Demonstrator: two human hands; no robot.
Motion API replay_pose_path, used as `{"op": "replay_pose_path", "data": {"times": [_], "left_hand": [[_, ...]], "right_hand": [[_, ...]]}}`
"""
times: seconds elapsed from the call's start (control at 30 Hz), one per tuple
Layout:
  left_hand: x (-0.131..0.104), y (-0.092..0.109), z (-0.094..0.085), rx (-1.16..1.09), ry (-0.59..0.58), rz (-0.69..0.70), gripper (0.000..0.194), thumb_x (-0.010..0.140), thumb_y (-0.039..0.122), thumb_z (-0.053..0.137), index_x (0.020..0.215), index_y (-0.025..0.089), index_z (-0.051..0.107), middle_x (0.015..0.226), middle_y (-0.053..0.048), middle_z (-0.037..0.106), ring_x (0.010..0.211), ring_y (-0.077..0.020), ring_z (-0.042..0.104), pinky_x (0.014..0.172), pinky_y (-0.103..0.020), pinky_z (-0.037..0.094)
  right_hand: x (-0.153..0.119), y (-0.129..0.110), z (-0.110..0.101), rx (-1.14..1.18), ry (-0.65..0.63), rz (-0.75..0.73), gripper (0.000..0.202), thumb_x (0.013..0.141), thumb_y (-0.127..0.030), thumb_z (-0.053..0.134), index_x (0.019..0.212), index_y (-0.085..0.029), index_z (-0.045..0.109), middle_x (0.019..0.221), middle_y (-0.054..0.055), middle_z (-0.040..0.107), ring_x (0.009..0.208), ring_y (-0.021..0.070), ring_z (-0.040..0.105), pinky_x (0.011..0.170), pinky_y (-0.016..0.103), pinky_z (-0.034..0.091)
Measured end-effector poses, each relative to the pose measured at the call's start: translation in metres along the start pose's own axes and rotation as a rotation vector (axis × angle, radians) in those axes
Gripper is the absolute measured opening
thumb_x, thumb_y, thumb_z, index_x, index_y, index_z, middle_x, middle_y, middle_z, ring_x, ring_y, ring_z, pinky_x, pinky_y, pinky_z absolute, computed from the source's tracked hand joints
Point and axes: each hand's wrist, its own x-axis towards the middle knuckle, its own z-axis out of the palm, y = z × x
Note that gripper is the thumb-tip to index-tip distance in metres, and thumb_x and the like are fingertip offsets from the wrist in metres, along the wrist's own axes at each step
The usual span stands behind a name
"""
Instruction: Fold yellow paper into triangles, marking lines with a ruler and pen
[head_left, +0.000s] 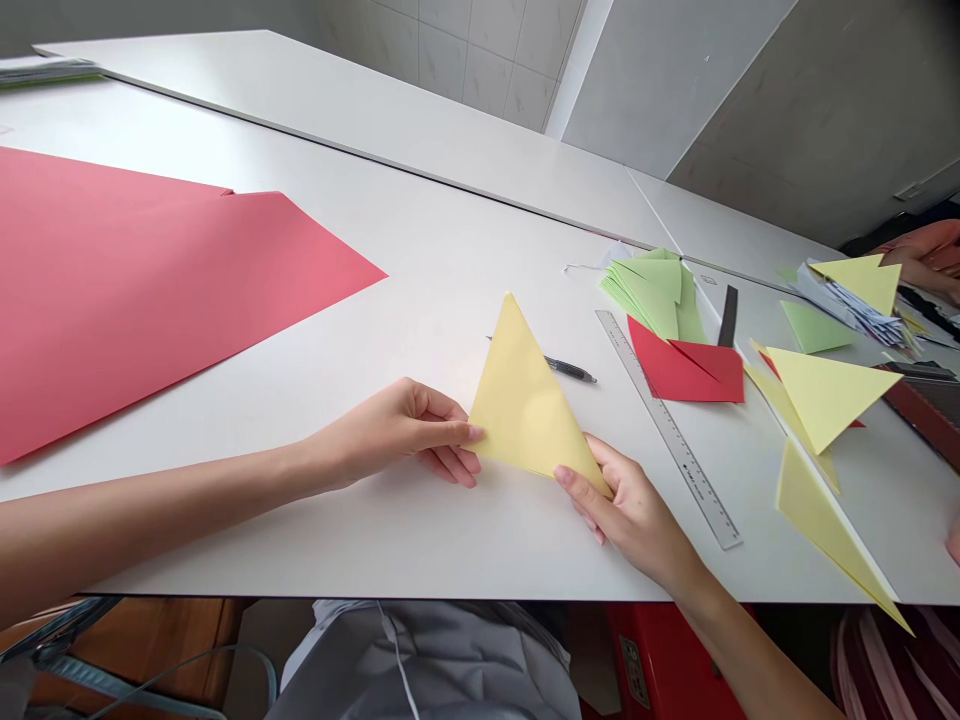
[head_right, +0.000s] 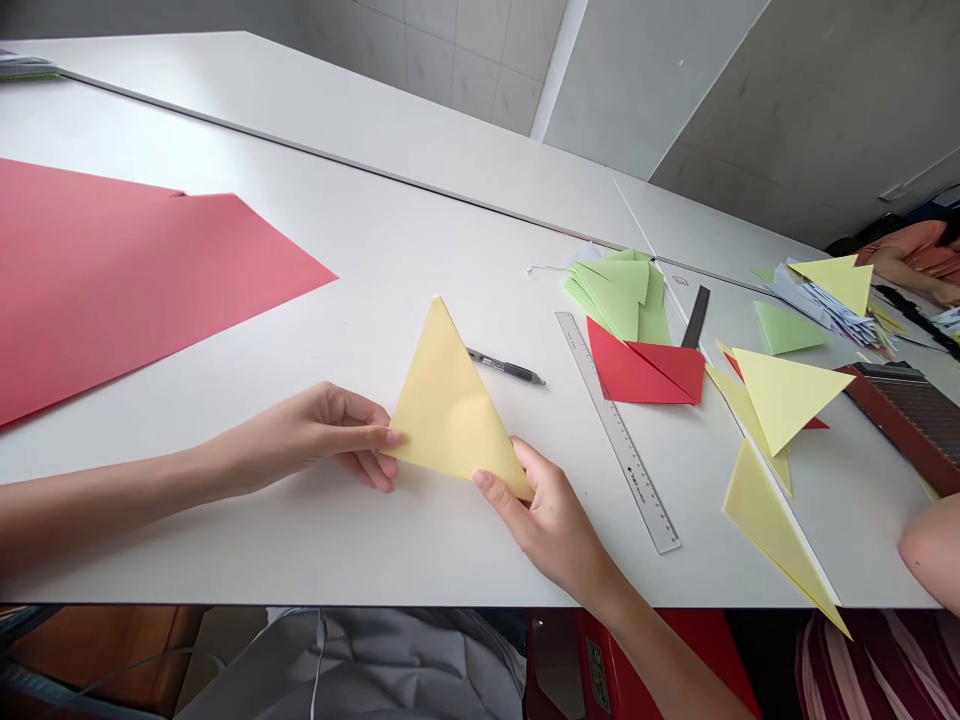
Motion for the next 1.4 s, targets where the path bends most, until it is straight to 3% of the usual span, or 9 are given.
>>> {"op": "replay_pose_path", "data": {"times": [0.2, 0.3, 0.53, 0.63, 0.87, 0.97, 1.1, 1.27, 1.4], "left_hand": [[0.0, 0.0, 0.0, 0.015, -0.004, 0.004, 0.029, 0.072, 0.04, 0.079, 0.058, 0.019, 0.064, 0.074, -0.002, 0.074, 0.074, -0.018, 0.073, 0.072, -0.025, 0.059], [0.0, 0.0, 0.0, 0.024, 0.0, 0.004, 0.029, 0.071, 0.041, 0.08, 0.059, 0.019, 0.064, 0.074, -0.002, 0.074, 0.074, -0.0183, 0.073, 0.072, -0.024, 0.058], [-0.001, 0.001, 0.001, 0.071, 0.032, 0.014, 0.032, 0.075, 0.045, 0.076, 0.059, 0.02, 0.063, 0.074, -0.002, 0.075, 0.075, -0.0174, 0.072, 0.075, -0.025, 0.057], [0.0, 0.002, 0.0, 0.108, 0.028, 0.027, 0.033, 0.078, 0.047, 0.072, 0.061, 0.021, 0.065, 0.075, -0.002, 0.074, 0.075, -0.0165, 0.072, 0.076, -0.023, 0.057], [0.001, 0.002, 0.0, 0.177, 0.042, 0.046, 0.031, 0.078, 0.048, 0.07, 0.063, 0.021, 0.068, 0.073, -0.002, 0.074, 0.072, -0.0151, 0.07, 0.071, -0.019, 0.054], [0.005, -0.001, -0.003, 0.198, 0.027, 0.057, 0.03, 0.078, 0.048, 0.067, 0.066, 0.021, 0.069, 0.074, -0.001, 0.074, 0.072, -0.0137, 0.069, 0.073, -0.02, 0.053], [0.01, -0.004, -0.007, 0.236, 0.021, 0.055, 0.04, 0.075, 0.058, 0.064, 0.066, 0.019, 0.069, 0.073, 0.001, 0.073, 0.074, -0.0137, 0.068, 0.074, -0.025, 0.052], [0.004, 0.0, -0.001, 0.222, 0.086, 0.076, 0.032, 0.079, 0.048, 0.064, 0.063, 0.019, 0.066, 0.073, 0.0, 0.073, 0.071, -0.0131, 0.067, 0.074, -0.021, 0.053], [0.002, 0.001, 0.001, 0.228, 0.109, 0.087, 0.031, 0.08, 0.046, 0.064, 0.064, 0.02, 0.066, 0.073, -0.001, 0.073, 0.073, -0.0151, 0.068, 0.075, -0.021, 0.052]], "right_hand": [[0.001, -0.004, 0.001, 0.011, 0.004, 0.013, 0.029, 0.089, -0.047, 0.062, 0.101, -0.021, 0.056, 0.058, -0.007, 0.036, 0.05, 0.0094, 0.03, 0.048, 0.023, 0.034], [0.002, -0.005, 0.002, 0.003, 0.012, 0.01, 0.03, 0.089, -0.048, 0.062, 0.102, -0.022, 0.056, 0.065, -0.004, 0.046, 0.051, 0.0093, 0.035, 0.047, 0.023, 0.034], [0.0, -0.002, 0.005, 0.029, 0.038, -0.085, 0.034, 0.089, -0.039, 0.063, 0.116, -0.025, 0.048, 0.093, 0.003, 0.06, 0.08, 0.0173, 0.057, 0.068, 0.029, 0.051], [-0.002, 0.0, 0.005, -0.022, 0.042, -0.143, 0.026, 0.094, -0.039, 0.055, 0.116, -0.025, 0.049, 0.092, 0.003, 0.059, 0.078, 0.0174, 0.056, 0.067, 0.029, 0.049], [-0.001, 0.006, 0.003, -0.148, 0.057, -0.187, 0.035, 0.095, -0.044, 0.051, 0.125, -0.025, 0.048, 0.083, 0.002, 0.059, 0.064, 0.0152, 0.05, 0.052, 0.026, 0.039], [0.0, 0.012, 0.002, -0.384, 0.148, -0.295, 0.046, 0.096, -0.042, 0.049, 0.136, -0.02, 0.042, 0.079, 0.003, 0.061, 0.059, 0.0162, 0.051, 0.052, 0.029, 0.041], [-0.001, 0.023, 0.003, -0.599, 0.335, -0.489, 0.05, 0.096, -0.03, 0.042, 0.145, -0.02, 0.037, 0.099, 0.01, 0.068, 0.072, 0.0201, 0.06, 0.061, 0.033, 0.05], [-0.007, 0.032, 0.003, -0.382, 0.298, -0.459, 0.044, 0.1, -0.024, 0.028, 0.141, -0.021, 0.042, 0.071, 0.001, 0.057, 0.062, 0.0154, 0.054, 0.061, 0.03, 0.05], [-0.011, 0.033, -0.004, -0.126, 0.239, -0.384, 0.034, 0.103, -0.031, 0.03, 0.128, -0.022, 0.052, 0.074, 0.0, 0.058, 0.065, 0.013, 0.053, 0.06, 0.027, 0.048]]}}
